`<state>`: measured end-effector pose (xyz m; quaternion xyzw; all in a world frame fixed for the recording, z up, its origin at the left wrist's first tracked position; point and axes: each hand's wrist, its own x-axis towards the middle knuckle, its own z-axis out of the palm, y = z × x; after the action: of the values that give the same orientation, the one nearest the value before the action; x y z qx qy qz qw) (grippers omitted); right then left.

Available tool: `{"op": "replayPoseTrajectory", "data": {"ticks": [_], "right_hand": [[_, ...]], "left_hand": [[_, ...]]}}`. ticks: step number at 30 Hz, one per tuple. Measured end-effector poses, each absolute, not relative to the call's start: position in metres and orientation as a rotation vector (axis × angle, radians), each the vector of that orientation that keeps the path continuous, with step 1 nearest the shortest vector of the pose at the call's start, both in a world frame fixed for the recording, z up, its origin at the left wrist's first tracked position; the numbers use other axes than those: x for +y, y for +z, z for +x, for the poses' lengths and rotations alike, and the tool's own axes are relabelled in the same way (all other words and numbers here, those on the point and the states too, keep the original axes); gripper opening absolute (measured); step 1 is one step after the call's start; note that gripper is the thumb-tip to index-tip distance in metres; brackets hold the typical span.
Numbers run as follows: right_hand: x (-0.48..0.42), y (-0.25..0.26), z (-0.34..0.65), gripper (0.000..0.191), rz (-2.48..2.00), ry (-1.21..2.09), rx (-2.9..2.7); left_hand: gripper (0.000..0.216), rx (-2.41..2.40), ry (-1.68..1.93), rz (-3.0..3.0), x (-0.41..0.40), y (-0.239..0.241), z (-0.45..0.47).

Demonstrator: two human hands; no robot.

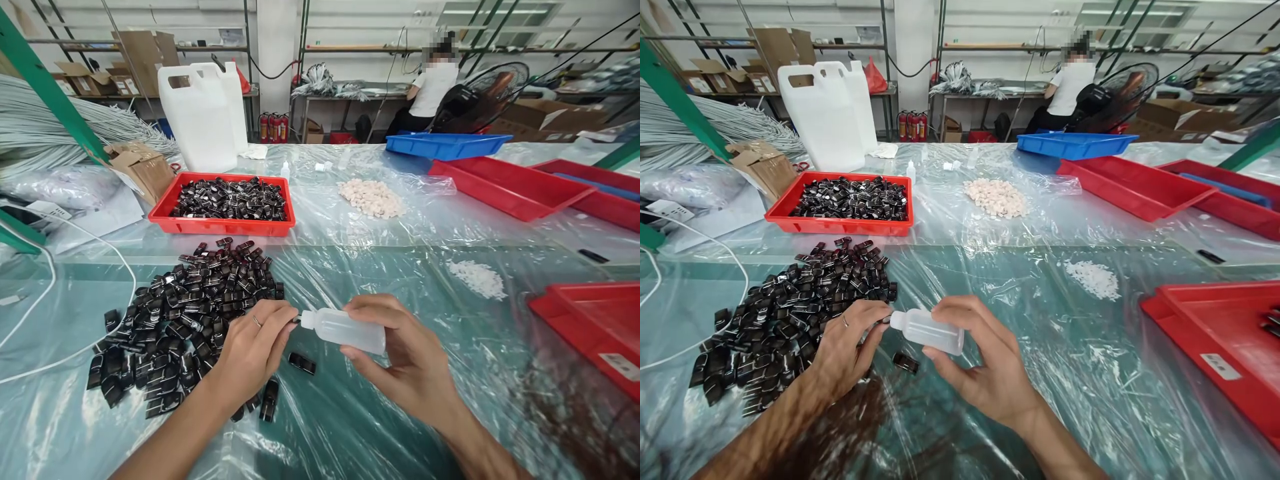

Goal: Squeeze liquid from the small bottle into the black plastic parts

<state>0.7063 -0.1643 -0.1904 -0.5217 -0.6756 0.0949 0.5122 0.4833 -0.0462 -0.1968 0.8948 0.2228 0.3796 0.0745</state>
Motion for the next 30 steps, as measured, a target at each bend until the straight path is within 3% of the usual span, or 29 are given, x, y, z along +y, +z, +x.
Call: {"op": "replayPoseTrajectory", "data": {"ticks": [17,27,30], "right_hand": [[-0.164,-0.189,0.714,0.046,-1.173,0.205,-1.639],[-0.166,-0.193,0.703,0.063,-1.123,-0.115,-1.709],[-0.166,-0.191,0.702,0.061,-1.128,-0.159,-1.742]], "left_hand": [[0.017,0.577,1.125,2.77,-0.05,-0.188,0.482],[0.017,0.596,1.113,2.752,-0.05,-0.191,0.482],[0.016,0.589,1.118,2.752,-0.049,-0.192,0.482]]}}
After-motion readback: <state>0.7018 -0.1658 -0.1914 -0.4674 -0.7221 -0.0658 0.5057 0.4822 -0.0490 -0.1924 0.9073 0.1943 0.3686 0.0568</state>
